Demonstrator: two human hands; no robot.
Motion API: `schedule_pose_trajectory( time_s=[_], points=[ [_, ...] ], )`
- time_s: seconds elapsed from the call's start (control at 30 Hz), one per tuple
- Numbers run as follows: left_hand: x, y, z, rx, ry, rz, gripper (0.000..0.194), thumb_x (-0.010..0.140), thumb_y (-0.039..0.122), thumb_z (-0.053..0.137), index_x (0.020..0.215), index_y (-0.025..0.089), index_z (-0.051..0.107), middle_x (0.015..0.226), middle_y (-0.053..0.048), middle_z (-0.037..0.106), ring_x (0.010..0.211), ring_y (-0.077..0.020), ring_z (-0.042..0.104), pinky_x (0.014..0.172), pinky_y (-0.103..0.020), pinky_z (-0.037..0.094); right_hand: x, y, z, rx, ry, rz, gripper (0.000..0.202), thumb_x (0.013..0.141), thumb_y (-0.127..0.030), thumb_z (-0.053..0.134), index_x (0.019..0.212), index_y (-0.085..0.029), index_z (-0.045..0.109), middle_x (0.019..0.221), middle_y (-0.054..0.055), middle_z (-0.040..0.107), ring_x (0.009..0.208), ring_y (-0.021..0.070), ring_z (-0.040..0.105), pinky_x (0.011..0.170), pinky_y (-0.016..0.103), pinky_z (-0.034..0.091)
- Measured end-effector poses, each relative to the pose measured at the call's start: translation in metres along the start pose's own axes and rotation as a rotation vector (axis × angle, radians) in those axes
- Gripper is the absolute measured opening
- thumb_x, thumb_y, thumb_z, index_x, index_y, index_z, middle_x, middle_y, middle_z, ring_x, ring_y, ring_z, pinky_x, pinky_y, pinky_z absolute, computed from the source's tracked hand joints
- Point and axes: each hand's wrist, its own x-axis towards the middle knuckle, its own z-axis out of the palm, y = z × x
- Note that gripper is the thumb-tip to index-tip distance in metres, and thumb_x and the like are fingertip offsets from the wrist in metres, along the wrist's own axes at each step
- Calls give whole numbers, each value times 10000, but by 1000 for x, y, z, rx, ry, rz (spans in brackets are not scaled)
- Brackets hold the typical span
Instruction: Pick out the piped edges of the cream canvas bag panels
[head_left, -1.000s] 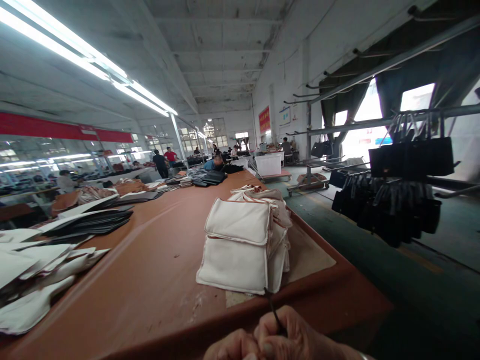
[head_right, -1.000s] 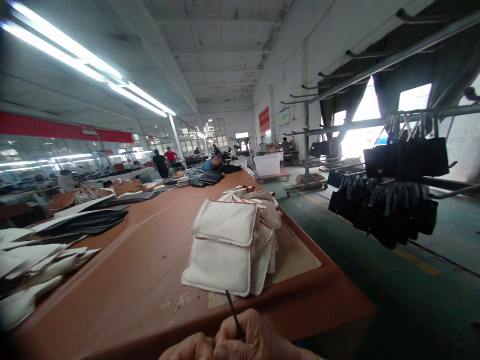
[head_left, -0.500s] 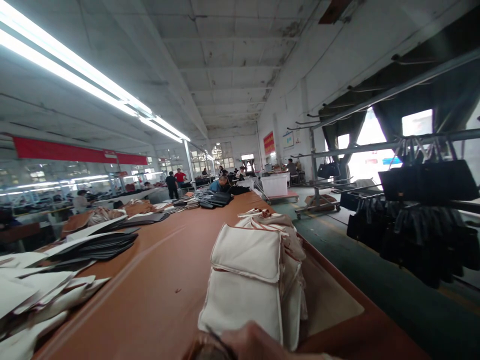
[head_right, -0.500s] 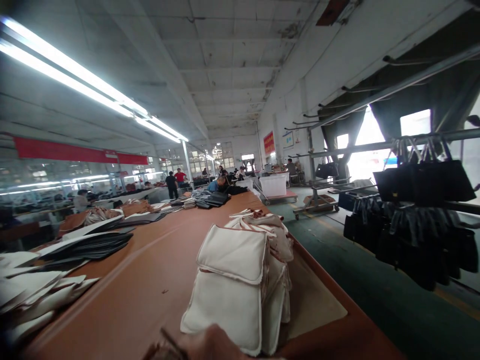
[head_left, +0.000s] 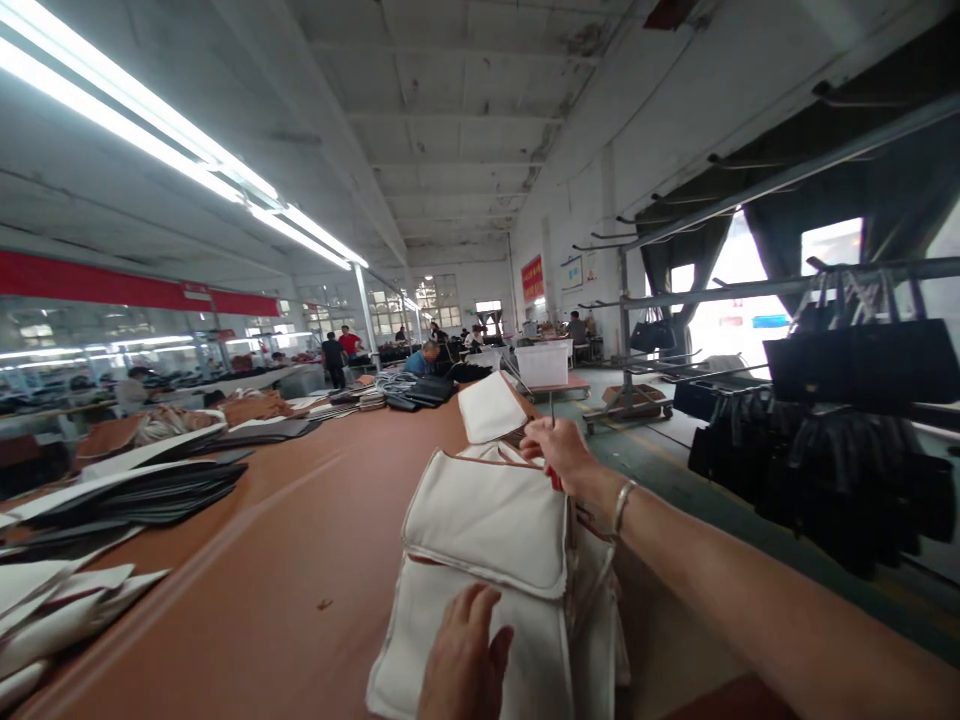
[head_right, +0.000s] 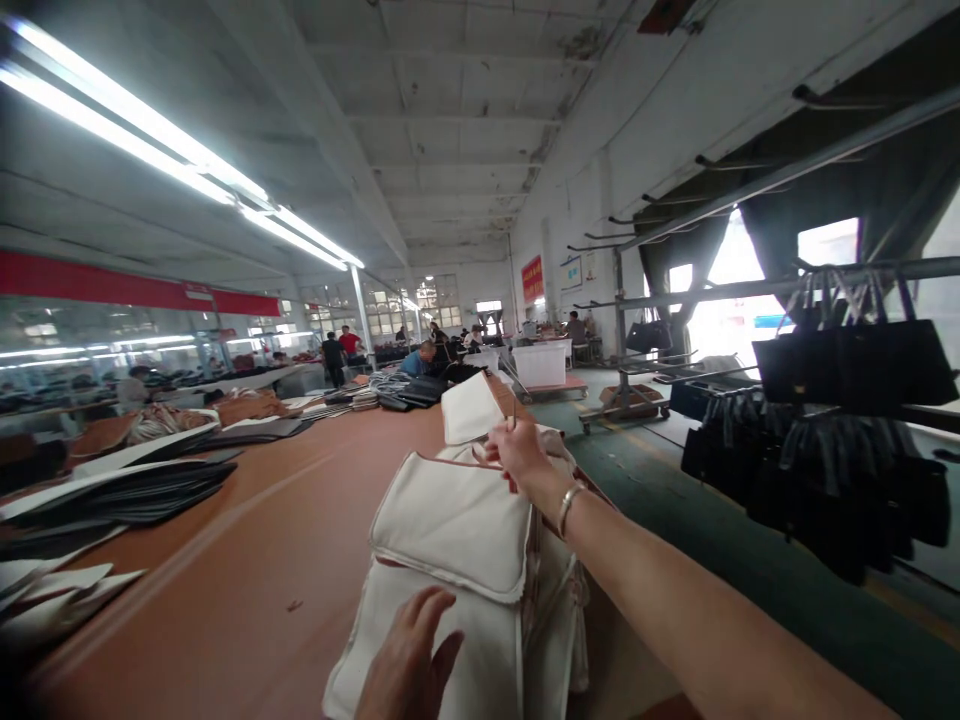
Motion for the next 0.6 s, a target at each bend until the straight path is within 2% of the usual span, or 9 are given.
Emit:
schedule_pose_trajectory(
  time_s=[0.07, 0.17, 0.23, 0.3, 0.37, 0.43, 0.5, 0.57, 0.6],
  points=[
    [32, 9, 10, 14, -35, 4, 442, 875, 103, 539, 1314, 149, 552, 1357, -182, 597, 1258, -321, 567, 1048, -489, 494, -25, 23, -5, -55, -51, -5, 189, 929, -299, 665, 878, -117, 657, 741, 15, 668, 571, 125, 626, 417, 185, 433],
    [67, 24, 17, 9, -141, 93, 581, 747, 119, 701, 1298, 243, 567, 1372, -93, 590, 1255, -312, 542, 1033, -450, 484, -60, 46, -19, -75, -60, -20, 221, 890, -338, 642, 842, -123, 633, 682, 24, 660, 520, 133, 618, 335, 160, 311],
    [78, 30, 18, 1, -201, 131, 489, 717, 89, 702, 1159, 287, 637, 1272, -34, 644, 1138, -267, 602, 926, -363, 514, -81, 57, -29, -73, -13, -24, 265, 898, -395, 593, 888, -131, 613, 701, 25, 650, 521, 132, 608, 341, 163, 317],
    [85, 30, 17, -7, -208, 98, 324, 791, 58, 599, 1035, 262, 665, 1151, -34, 691, 1009, -229, 649, 821, -308, 508, -100, 70, -36, -82, 13, -22, 306, 912, -440, 551, 912, -138, 600, 699, 23, 637, 509, 131, 590, 361, 178, 338],
    [93, 26, 12, -27, -161, -3, 215, 891, 92, 482, 925, 217, 653, 946, -45, 719, 835, -203, 670, 709, -277, 485, -117, 87, -36, -140, -97, -83, 293, 922, -429, 530, 899, -148, 608, 688, 25, 640, 520, 141, 594, 430, 215, 416],
    [105, 18, 0, -60, -66, -130, 256, 973, 199, 396, 834, 197, 612, 746, -33, 680, 697, -191, 644, 620, -260, 451, -128, 106, -27, -289, -341, -251, 200, 887, -343, 565, 902, -161, 646, 780, 52, 684, 682, 185, 661, 642, 286, 528],
    [117, 11, -22, -97, 55, -229, 321, 1003, 297, 352, 785, 201, 567, 686, -16, 645, 664, -178, 620, 600, -246, 435, -129, 122, -15, -452, -462, -350, 218, 820, -242, 599, 1008, -185, 694, 1017, 93, 716, 972, 252, 673, 902, 359, 510],
    [123, 6, -56, -126, 179, -283, 322, 991, 371, 369, 774, 212, 546, 682, 4, 628, 662, -168, 603, 606, -239, 430, -122, 133, -4, -524, -406, -315, 405, 796, -173, 569, 1184, -208, 679, 1234, 118, 672, 1182, 300, 602, 1038, 417, 439],
    [122, 4, -77, -134, 245, -307, 323, 983, 396, 367, 784, 216, 546, 683, 10, 621, 658, -168, 597, 606, -240, 430, -117, 136, -1, -519, -354, -275, 468, 799, -155, 544, 1250, -215, 654, 1277, 124, 655, 1213, 309, 587, 1049, 434, 436]
  ],
)
